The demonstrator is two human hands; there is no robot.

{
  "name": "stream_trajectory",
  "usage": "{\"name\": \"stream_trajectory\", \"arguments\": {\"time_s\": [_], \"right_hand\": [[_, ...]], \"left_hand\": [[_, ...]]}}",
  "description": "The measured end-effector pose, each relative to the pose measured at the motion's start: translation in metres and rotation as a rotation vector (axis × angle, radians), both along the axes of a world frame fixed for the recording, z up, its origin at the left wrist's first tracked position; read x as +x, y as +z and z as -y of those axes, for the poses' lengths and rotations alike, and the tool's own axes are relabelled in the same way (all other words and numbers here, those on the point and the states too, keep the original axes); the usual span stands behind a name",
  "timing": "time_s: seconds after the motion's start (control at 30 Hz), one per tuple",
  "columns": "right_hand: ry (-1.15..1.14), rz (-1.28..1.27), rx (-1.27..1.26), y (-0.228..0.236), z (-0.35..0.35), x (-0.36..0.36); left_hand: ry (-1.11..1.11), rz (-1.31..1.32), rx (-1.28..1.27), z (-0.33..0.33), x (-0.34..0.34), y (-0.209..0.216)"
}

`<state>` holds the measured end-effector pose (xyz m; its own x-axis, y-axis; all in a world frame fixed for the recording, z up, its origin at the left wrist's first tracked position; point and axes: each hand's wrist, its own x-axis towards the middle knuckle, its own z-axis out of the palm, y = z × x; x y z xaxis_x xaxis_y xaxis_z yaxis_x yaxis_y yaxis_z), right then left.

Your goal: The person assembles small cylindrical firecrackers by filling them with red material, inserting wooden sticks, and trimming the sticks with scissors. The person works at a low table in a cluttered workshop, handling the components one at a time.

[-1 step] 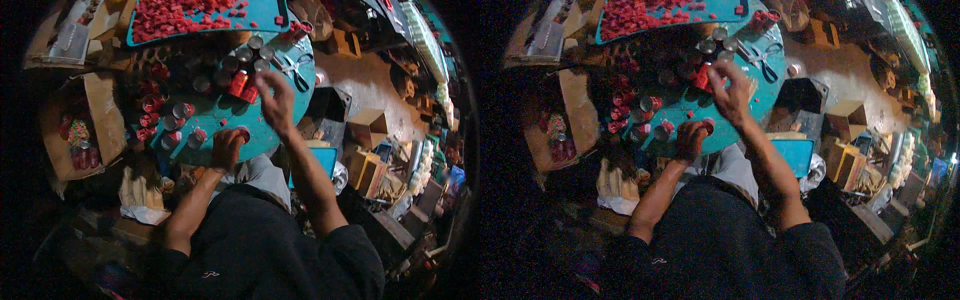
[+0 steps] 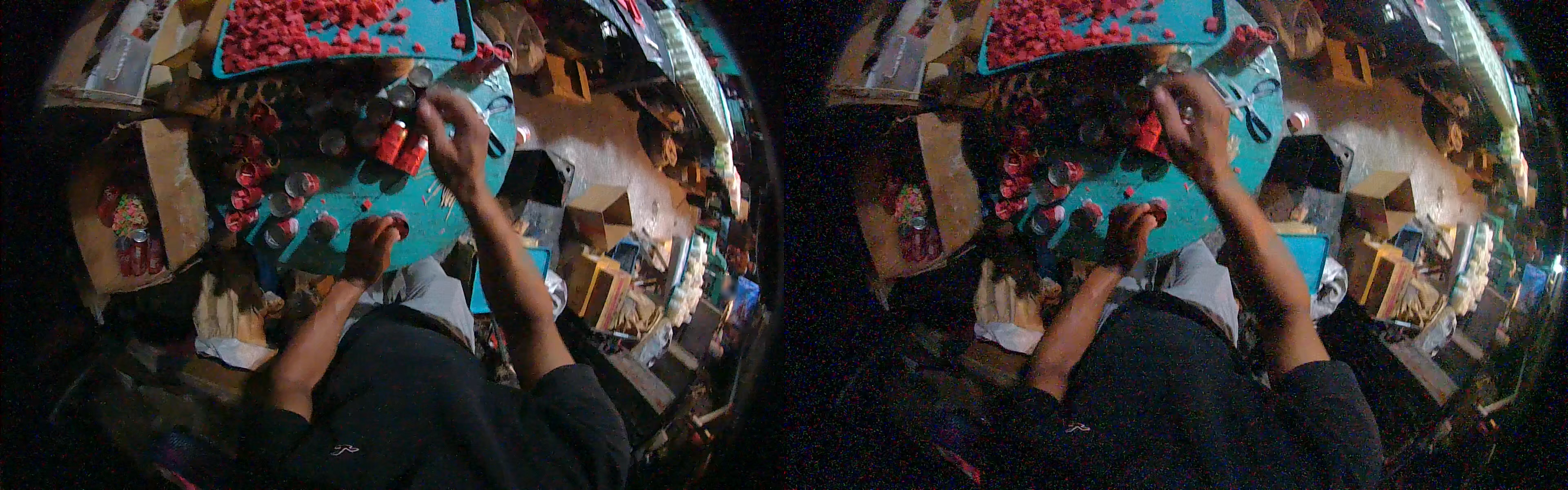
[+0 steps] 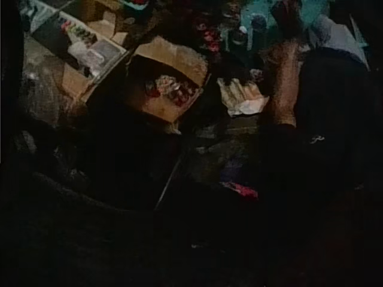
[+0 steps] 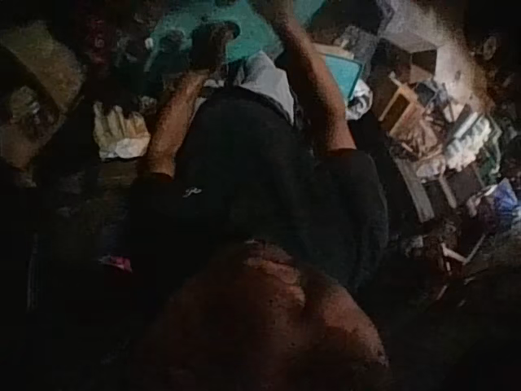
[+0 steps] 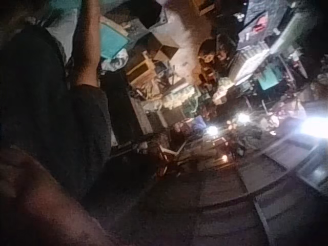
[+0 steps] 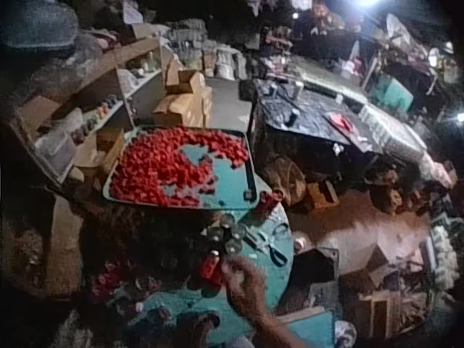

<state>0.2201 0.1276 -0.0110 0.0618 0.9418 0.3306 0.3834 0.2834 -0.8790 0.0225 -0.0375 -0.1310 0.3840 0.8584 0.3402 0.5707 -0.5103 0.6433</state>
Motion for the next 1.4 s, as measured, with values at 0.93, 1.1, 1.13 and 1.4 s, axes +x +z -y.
{"name": "stream_trajectory", "arguments": {"time_s": [0.93, 1.1, 1.13, 1.4], "right_hand": [[0.952, -0.722, -0.505, -0.010, -0.378, -0.028], [0.611, -1.162, -0.629, -0.007, -0.364, -0.018], [0.573, -1.144, -0.547, -0.005, -0.357, -0.017], [0.482, -1.515, -0.392, -0.009, -0.130, 0.034]], "left_hand": [[0.023, 0.043, -0.245, -0.011, -0.002, -0.007], [0.090, 0.036, -0.181, -0.003, 0.004, -0.001], [0.061, 0.043, -0.147, -0.004, 0.002, 0.002], [-0.378, -0.055, 0.016, -0.059, -0.013, 0.010]]}}
